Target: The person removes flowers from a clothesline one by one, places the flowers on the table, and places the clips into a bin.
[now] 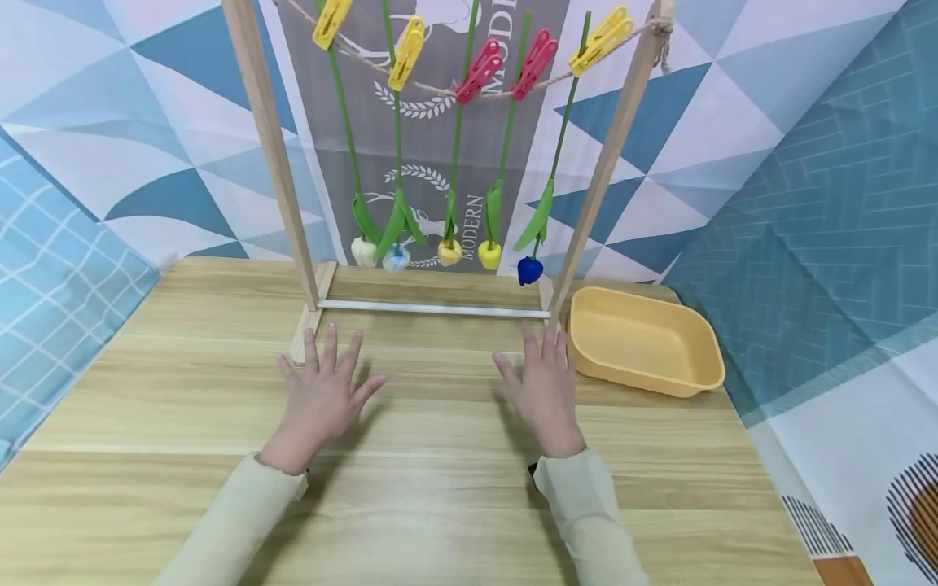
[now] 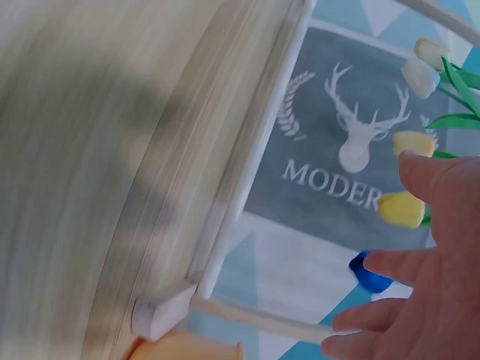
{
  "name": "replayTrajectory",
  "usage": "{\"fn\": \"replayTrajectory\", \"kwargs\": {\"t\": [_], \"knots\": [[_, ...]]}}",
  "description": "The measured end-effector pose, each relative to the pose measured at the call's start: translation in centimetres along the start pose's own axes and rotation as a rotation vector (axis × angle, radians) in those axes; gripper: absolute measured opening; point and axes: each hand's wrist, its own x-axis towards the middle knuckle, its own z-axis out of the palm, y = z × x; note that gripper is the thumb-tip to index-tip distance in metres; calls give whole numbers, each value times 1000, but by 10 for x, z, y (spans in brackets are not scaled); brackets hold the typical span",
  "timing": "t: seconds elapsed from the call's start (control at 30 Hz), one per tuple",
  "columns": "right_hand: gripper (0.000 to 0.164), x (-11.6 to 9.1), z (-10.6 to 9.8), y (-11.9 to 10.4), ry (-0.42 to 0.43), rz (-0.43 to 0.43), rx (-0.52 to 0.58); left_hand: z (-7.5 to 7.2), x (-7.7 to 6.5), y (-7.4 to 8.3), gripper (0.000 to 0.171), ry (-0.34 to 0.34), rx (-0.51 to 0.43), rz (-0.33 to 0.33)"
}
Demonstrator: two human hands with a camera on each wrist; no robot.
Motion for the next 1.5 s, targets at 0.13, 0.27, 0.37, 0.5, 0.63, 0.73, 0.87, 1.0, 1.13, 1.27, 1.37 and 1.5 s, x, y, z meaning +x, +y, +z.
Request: {"fn": "replayTrajectory", "kwargs": {"t": [0.13, 0.27, 0.37, 0.5, 0.63, 0.73, 0.87, 1.0, 1.13, 1.27, 1.37, 1.5], "knots": [[73, 8, -7, 11, 52, -7, 39, -1, 5, -12, 77, 3, -12, -13], [73, 16, -15, 21, 97, 7, 102, -3, 15, -26, 78, 6, -77, -28], [72, 23, -22, 25, 121, 13, 141, -8, 24, -36, 79, -2, -143, -47], [72, 33, -30, 28, 137, 20, 156, -18, 34, -48, 80, -6, -222, -83], [73, 42, -41, 31, 132, 60, 188, -28, 44, -58, 81, 28, -300, -110], [72, 47, -51, 35, 134, 114, 241, -35, 51, -66, 77, 87, -386, -110], [69, 56, -63, 39, 139, 171, 326, -44, 61, -77, 76, 125, -518, -124], [67, 68, -69, 42, 130, 205, 410, -56, 70, -86, 81, 105, -649, -133], [66, 83, -69, 42, 150, 203, 477, -61, 80, -91, 83, 114, -744, -115], [64, 97, -70, 41, 164, 159, 531, -63, 92, -92, 78, 145, -785, -109], [62, 105, -71, 39, 185, 152, 561, -64, 98, -89, 72, 174, -797, -93], [60, 113, -75, 36, 213, 187, 591, -67, 103, -82, 65, 205, -815, -68]]}}
